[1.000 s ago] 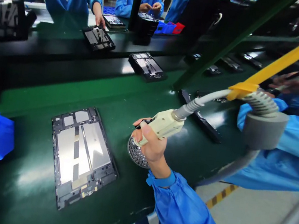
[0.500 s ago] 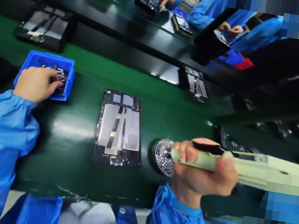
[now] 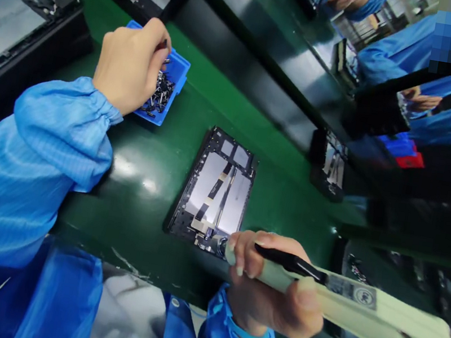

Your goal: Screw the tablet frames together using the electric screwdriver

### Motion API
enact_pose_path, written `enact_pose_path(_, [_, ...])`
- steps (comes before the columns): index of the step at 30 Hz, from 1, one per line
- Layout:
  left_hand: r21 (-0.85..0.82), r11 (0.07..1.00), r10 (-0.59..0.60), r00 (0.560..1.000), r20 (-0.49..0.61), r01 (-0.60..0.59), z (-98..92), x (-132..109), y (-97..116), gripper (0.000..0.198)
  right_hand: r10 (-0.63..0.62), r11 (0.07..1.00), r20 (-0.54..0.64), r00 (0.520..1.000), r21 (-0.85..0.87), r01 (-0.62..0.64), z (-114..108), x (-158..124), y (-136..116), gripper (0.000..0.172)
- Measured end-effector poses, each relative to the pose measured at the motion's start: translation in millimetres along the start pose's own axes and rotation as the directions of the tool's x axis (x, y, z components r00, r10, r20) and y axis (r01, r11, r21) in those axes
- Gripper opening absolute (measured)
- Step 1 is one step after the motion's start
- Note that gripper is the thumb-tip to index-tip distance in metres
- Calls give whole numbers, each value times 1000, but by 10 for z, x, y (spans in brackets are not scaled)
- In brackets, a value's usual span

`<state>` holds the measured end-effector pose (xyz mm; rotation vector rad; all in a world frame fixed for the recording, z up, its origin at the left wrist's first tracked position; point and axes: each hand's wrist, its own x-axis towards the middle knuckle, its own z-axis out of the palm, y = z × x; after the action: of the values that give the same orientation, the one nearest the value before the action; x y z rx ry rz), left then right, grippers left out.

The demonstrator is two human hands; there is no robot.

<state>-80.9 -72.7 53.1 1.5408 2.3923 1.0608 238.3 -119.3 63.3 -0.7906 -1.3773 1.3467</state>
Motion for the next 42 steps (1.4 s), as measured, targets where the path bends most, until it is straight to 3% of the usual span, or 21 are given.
enact_pose_path(4, [-187,971,154,988,11,-149,44,-170,306,33,-8,1000,26,1000,-26,9,24,-28,-21,30])
enact_pose_path(7, [-433,892,240,947,213,-129,290,-436,680,27,1,1000,49,999,-31,1,54,-44,-9,29])
enact_pose_path(10, [-552,833,348,808,476,-33,685,-737,1002,25,3,1000,38,999,11,-3,83,-61,30,28])
enact_pose_path(13, [-543,840,402,671,623,1,1037,-953,1124,24,-21,999,9,1000,41,20,101,-84,-12,28])
enact_pose_path(16, [-507,858,443,622,646,-86,1189,-1050,1077,19,-98,993,-1,995,69,98,36,-62,-185,31])
enact_pose_path(19, [-536,832,485,659,575,-144,1202,-1034,980,22,-222,972,-76,972,65,227,-219,58,-345,35])
enact_pose_path(22, [-590,797,492,705,511,-129,1197,-955,918,31,-332,938,-257,907,11,347,-665,224,-335,30])
enact_pose_path(25, [-608,785,497,709,501,-121,1173,-900,906,38,-296,948,-420,858,-18,318,-1067,338,-149,34])
enact_pose_path(27, [-613,783,496,703,511,-107,1136,-884,914,41,-243,963,-503,829,-27,267,-1195,370,13,37])
enact_pose_path(31, [-586,809,397,693,602,46,1027,-839,946,46,-196,971,-553,810,6,239,-1183,393,228,35])
enact_pose_path(35, [-542,805,250,690,679,242,923,-714,993,49,-198,966,-574,795,21,256,-1118,445,275,33])
enact_pose_path(42, [-448,871,129,785,606,203,834,-486,929,42,-141,978,-610,780,37,206,-1100,515,308,40])
